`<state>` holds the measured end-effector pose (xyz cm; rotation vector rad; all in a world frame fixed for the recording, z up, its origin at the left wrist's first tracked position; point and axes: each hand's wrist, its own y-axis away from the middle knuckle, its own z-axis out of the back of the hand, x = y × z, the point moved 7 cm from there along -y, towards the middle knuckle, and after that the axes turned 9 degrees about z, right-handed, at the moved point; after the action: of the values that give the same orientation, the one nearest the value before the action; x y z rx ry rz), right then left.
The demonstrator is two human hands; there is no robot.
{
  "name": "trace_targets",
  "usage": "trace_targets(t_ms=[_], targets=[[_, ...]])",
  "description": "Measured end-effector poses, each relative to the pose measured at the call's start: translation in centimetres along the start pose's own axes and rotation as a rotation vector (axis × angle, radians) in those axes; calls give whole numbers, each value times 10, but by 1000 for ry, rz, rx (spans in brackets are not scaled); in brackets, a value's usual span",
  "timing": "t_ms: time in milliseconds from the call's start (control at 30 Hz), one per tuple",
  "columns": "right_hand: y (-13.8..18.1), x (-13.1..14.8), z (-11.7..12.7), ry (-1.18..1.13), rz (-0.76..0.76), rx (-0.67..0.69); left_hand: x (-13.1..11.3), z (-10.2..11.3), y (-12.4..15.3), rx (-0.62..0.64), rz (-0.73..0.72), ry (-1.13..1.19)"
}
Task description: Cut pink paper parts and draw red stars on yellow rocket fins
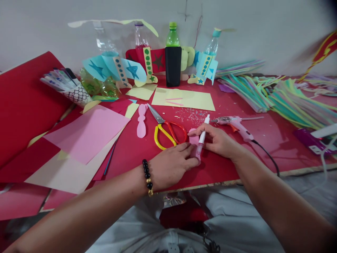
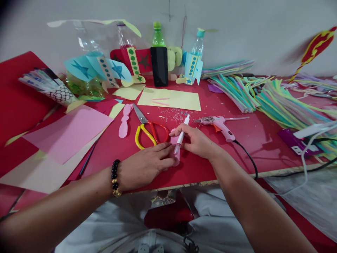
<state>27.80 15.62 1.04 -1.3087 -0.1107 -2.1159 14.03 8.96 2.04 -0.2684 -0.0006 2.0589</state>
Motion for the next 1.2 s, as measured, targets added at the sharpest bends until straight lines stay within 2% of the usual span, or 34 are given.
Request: trace_targets(t_ms=[233, 433, 600, 767, 1200], targets=[[3, -9, -2, -89, -55, -2, 2, 1, 5, -20, 33, -22], [3, -9, 0, -62, -68, -18, 3, 1, 4, -26, 69, -13], [3, -5, 2, -62, -52, -38, -11, -1, 4, -68, 79, -34], [4, -5, 5, -59, -65, -51, -25, -9, 6, -45, 63, -64], [2, -5, 8, 37, -12, -8, -20, -8, 7, -57, 123, -62]])
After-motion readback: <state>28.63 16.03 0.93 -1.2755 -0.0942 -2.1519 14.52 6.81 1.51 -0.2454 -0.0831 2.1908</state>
